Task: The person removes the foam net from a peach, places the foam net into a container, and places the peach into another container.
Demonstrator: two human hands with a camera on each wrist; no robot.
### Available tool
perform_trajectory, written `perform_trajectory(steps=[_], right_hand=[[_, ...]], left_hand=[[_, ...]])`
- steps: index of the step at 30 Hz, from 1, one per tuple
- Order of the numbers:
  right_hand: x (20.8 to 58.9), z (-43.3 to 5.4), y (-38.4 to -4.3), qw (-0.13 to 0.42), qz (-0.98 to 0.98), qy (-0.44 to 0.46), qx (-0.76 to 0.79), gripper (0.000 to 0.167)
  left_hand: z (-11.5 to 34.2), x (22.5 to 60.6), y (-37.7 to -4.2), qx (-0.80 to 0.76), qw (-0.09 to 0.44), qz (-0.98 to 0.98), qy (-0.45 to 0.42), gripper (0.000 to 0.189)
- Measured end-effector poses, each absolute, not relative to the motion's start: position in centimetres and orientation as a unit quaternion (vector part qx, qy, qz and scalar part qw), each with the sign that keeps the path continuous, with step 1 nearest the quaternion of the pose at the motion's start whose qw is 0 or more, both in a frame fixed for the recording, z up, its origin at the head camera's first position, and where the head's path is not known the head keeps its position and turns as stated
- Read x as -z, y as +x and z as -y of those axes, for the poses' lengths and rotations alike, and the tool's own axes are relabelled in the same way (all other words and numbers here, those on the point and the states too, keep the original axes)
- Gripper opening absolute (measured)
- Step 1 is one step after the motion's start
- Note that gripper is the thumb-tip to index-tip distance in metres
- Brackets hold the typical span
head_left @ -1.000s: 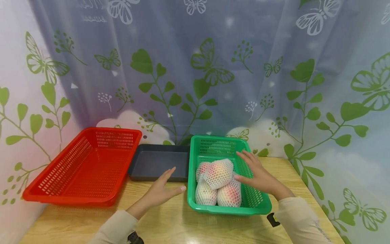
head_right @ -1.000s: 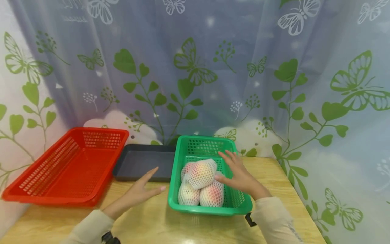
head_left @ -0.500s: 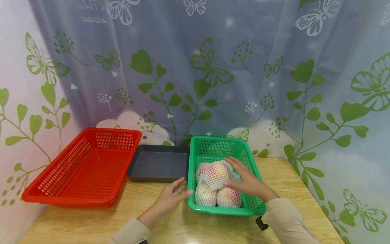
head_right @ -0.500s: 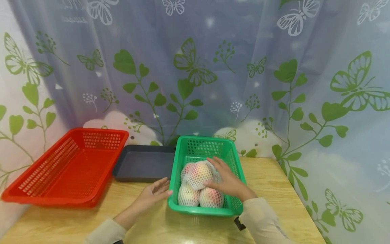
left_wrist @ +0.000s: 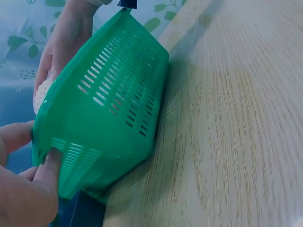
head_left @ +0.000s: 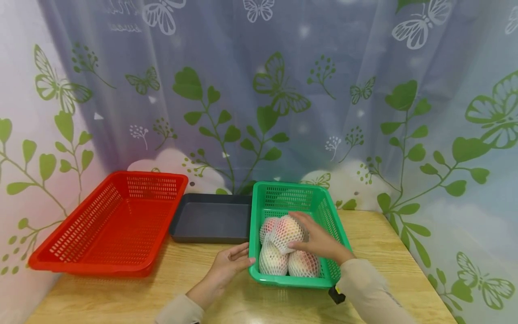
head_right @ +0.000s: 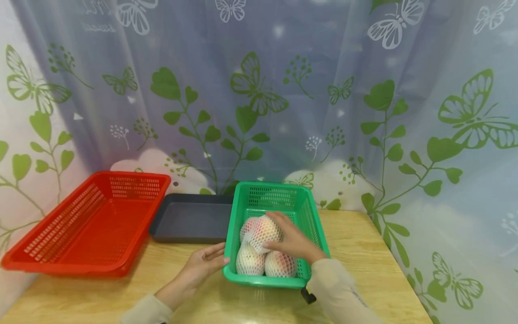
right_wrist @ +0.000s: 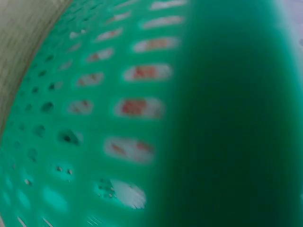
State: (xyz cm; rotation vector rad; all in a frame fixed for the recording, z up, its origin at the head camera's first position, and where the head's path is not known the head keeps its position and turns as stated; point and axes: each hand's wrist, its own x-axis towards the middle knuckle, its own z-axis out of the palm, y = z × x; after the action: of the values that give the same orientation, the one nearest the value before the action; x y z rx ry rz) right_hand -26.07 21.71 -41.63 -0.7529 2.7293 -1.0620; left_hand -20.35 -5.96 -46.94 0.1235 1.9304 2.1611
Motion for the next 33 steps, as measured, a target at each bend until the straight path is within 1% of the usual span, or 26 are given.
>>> perform_trajectory(steps=[6, 10, 15, 18, 25, 33], right_hand=[[42.2, -21.1, -26.5, 0.064, -0.897, -0.240, 0.366, 0.086], [42.9, -20.6, -26.8, 0.056, -0.888, -0.226, 0.396, 0.081], [43.8, -20.3, -26.6, 0.050, -0.871, -0.193, 0.450, 0.076], [44.0, -20.1, -26.5, 0.050, -0.866, -0.176, 0.465, 0.078], [44.1, -20.0, -26.6, 0.024, -0.876, -0.169, 0.451, 0.082], [44.3, -20.0, -26.7, -0.001, -0.885, -0.178, 0.431, 0.081]], left_hand=[[5.6, 46.8, -20.2, -0.761, 0.102, -0.640, 0.024, 0.059], [5.5, 46.7, -20.1, -0.768, 0.097, -0.632, 0.012, 0.057], [5.3, 46.9, -20.1, -0.770, 0.102, -0.630, 0.015, 0.058], [5.2, 47.0, -20.1, -0.778, 0.109, -0.618, 0.015, 0.059], [5.3, 47.1, -20.2, -0.796, 0.114, -0.594, 0.003, 0.059], [5.3, 47.0, -20.3, -0.799, 0.119, -0.590, -0.004, 0.059]])
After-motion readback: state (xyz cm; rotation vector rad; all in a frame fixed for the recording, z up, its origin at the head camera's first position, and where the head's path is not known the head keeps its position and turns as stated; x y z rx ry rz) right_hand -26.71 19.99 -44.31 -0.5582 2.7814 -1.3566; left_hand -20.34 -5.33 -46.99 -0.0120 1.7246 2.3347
